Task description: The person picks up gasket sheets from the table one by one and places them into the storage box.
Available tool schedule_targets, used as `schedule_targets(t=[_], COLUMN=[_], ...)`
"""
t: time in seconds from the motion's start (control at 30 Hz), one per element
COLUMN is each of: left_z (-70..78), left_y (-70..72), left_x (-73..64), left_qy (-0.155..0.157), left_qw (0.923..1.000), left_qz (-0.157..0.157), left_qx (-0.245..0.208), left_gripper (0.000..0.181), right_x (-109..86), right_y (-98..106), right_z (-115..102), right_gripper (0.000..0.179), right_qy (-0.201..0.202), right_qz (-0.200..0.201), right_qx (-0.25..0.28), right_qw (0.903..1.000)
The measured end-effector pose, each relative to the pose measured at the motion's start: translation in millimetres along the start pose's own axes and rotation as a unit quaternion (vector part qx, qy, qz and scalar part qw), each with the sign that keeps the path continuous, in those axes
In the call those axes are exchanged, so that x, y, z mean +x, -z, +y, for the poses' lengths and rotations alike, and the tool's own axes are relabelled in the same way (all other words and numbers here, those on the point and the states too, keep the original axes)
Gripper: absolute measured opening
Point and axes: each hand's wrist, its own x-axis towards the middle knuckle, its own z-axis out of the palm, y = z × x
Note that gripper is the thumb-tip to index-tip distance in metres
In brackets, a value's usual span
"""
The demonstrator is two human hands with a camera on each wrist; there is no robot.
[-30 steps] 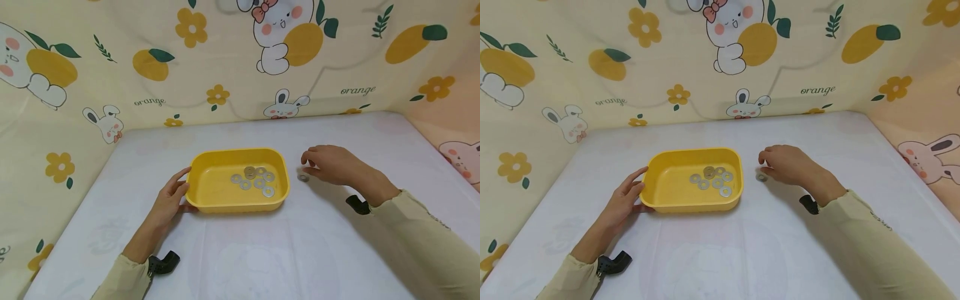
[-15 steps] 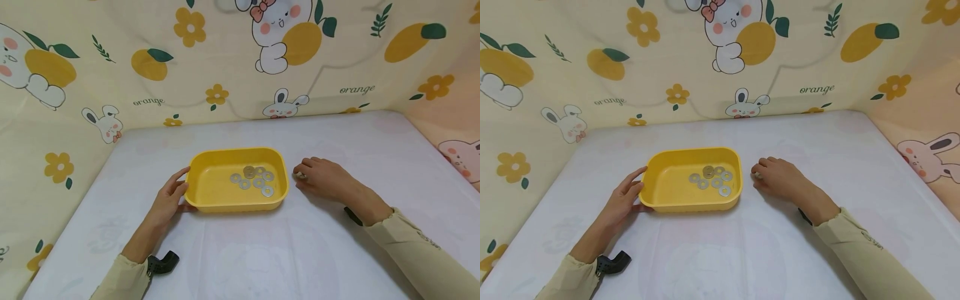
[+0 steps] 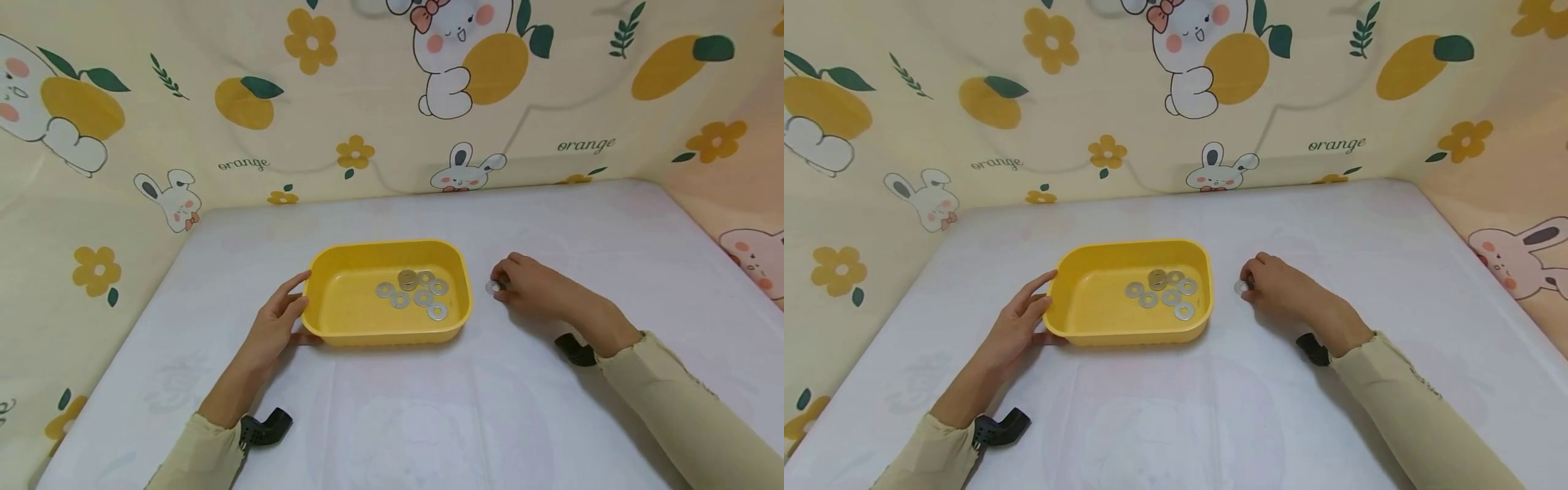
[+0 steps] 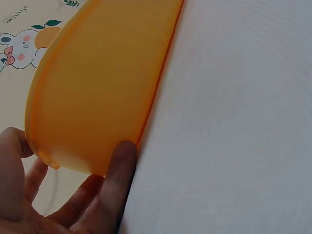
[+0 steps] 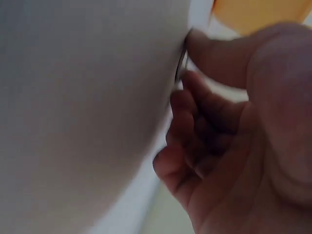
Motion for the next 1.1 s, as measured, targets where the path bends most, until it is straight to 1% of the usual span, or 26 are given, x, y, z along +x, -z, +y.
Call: schedule_targets(t=[0.07,0.2,0.37,0.6,0.73,1.1], left_z=[-1.0,-3.4,-3.9,-3.7,-3.4,-2.8], left_y=[0.1,1.1,1.6,0.7,0.4,0.3], left_x=[0.4,0.7,1.2,2.0,1.9,2.8], left_qy=[0.000,-0.004,-0.006,-0.011,-0.011,-0.012], left_qw=[1.0000,1.0000,1.0000,0.9999,0.9999,0.9999], left_qz=[0.001,0.000,-0.002,-0.002,-0.001,-0.003], left_qx=[0.001,-0.001,0.000,-0.008,-0.007,-0.008], left_gripper=[0.048,0.047,0.047,0.048,0.048,0.048], right_x=[3.3,6.1,6.4,3.6,1.8,-1.0], right_y=[0,-1,-1,3,4,5], right_z=[2,2,5,11,13,12], right_gripper=[0.026,0.023,0.027,0.033,0.034,0.033], right_qy=[0.001,0.002,-0.008,0.005,0.009,0.019], right_qz=[-0.007,-0.008,-0.026,-0.036,-0.040,-0.019], right_qx=[0.019,0.038,0.068,0.100,0.103,0.087], right_qw=[0.9998,0.9992,0.9973,0.9944,0.9939,0.9959])
